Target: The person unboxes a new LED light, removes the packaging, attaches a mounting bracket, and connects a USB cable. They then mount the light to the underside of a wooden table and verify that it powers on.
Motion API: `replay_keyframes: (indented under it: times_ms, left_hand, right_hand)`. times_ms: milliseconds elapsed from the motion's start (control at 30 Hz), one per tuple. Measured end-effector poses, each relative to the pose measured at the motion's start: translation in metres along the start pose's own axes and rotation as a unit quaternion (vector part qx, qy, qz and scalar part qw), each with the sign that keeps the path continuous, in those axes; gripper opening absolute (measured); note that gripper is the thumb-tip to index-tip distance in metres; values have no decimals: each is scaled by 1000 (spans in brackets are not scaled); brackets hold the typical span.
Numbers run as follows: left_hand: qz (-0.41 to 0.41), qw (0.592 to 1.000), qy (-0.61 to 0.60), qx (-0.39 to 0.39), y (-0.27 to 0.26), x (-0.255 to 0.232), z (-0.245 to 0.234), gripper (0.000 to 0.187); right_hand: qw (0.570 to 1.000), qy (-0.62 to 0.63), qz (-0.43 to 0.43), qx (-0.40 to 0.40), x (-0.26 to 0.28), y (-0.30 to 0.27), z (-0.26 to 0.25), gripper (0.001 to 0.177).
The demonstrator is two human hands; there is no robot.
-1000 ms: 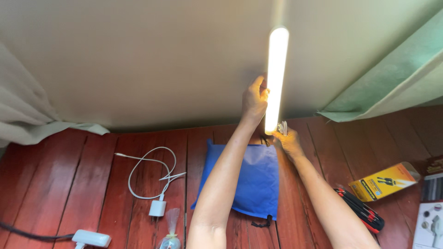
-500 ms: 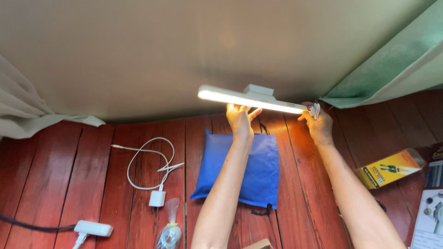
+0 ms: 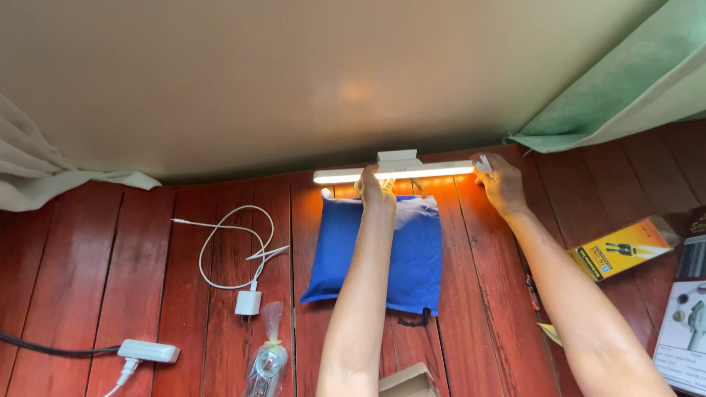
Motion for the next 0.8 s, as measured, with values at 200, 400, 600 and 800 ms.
replay_keyframes:
  times_ms: [200, 400, 600, 800]
  left_hand:
    - [29, 998, 26, -49, 13, 1, -7, 52]
    - [51, 999, -1, -3, 27, -17, -5, 45]
    - [46, 998, 11, -43, 18, -26, 0, 48]
    - [45, 998, 12, -32, 13, -42, 13, 45]
  right_hand:
    - [998, 0, -67, -15, 5, 13, 6, 16]
    - [997, -19, -76, 11, 20, 30, 12, 16]
    - [997, 18, -67, 24, 27, 37, 15, 16]
    - [997, -1, -79, 26, 34, 43, 19, 15]
Point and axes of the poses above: each hand's wrist, its own y-axis towards the middle knuckle, its own z-axis out of the palm, x = y × z, the point moved 7 cm from there along y, towards the middle knuckle, and after that the axes turned 12 degrees about x, right-handed, at the moved point
